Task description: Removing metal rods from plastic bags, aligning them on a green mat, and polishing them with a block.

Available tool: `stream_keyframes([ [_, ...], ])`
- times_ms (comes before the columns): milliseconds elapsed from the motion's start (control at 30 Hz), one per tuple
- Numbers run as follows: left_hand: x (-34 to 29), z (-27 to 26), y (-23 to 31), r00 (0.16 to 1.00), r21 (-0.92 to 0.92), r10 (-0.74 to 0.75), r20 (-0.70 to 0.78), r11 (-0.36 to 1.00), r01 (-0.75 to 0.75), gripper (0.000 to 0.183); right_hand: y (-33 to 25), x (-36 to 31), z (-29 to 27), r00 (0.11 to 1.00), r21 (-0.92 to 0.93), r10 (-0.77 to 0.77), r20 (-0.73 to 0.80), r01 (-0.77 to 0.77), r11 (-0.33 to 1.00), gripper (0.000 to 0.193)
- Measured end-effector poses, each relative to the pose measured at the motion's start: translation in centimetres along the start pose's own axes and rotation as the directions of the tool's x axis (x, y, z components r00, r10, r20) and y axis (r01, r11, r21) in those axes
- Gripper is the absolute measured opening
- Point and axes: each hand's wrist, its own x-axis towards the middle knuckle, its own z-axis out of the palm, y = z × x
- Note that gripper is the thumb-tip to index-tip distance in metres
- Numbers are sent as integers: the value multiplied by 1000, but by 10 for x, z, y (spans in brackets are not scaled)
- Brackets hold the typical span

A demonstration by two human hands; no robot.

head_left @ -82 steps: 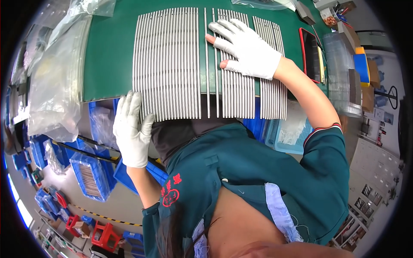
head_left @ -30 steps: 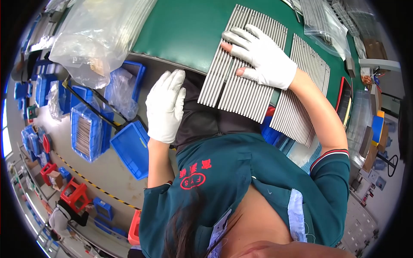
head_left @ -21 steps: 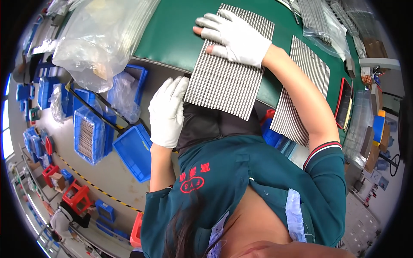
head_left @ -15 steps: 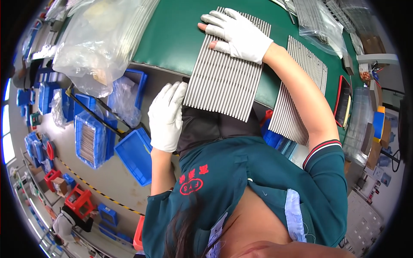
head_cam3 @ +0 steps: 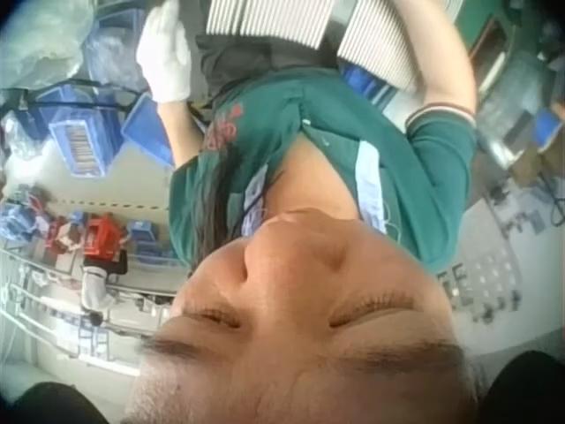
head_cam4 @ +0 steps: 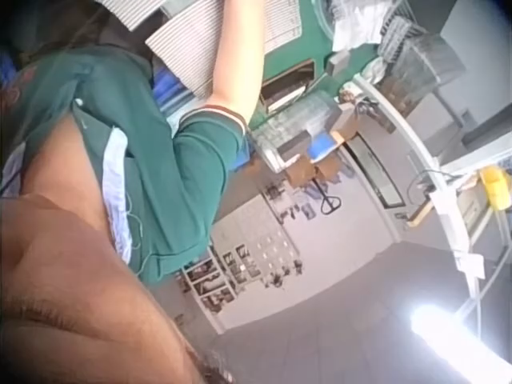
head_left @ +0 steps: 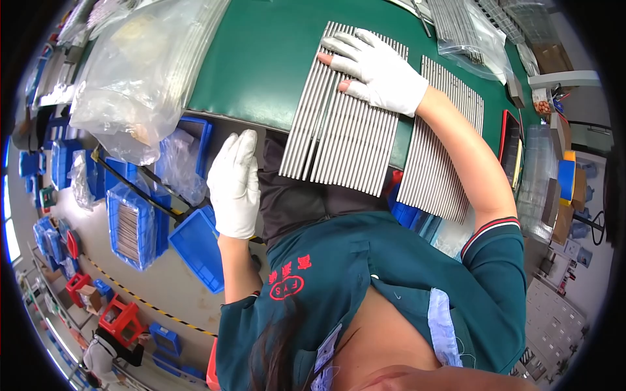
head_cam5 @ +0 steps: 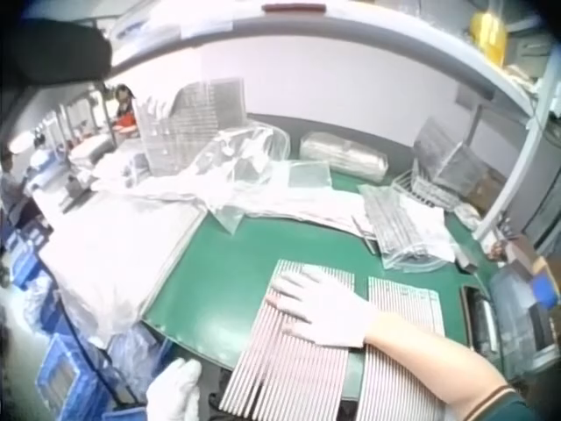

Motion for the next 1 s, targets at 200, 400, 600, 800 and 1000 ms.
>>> stream_keyframes([
  [200,-1,-3,9,1000,-19,-28,-2,999,28,38,-22,39,1,998,102,44,-45,-39,994,65],
  [400,-8,-8,5,992,-39,-114,-50,993,112,37,-99,33,-10,966,404,-249,-68,255,879,68],
  [600,-4,-4,6,997,-70,-42,-72,997,37,43,-89,5,-17,963,444,-263,-55,259,858,70],
  [800,-5,-1,1,997,-97,-40,-64,995,33,39,-81,-29,-27,963,497,-267,-45,253,830,68],
  [1000,6,-1,6,997,-83,13,-72,996,-19,39,-86,-9,-20,965,489,-248,-84,257,833,72],
])
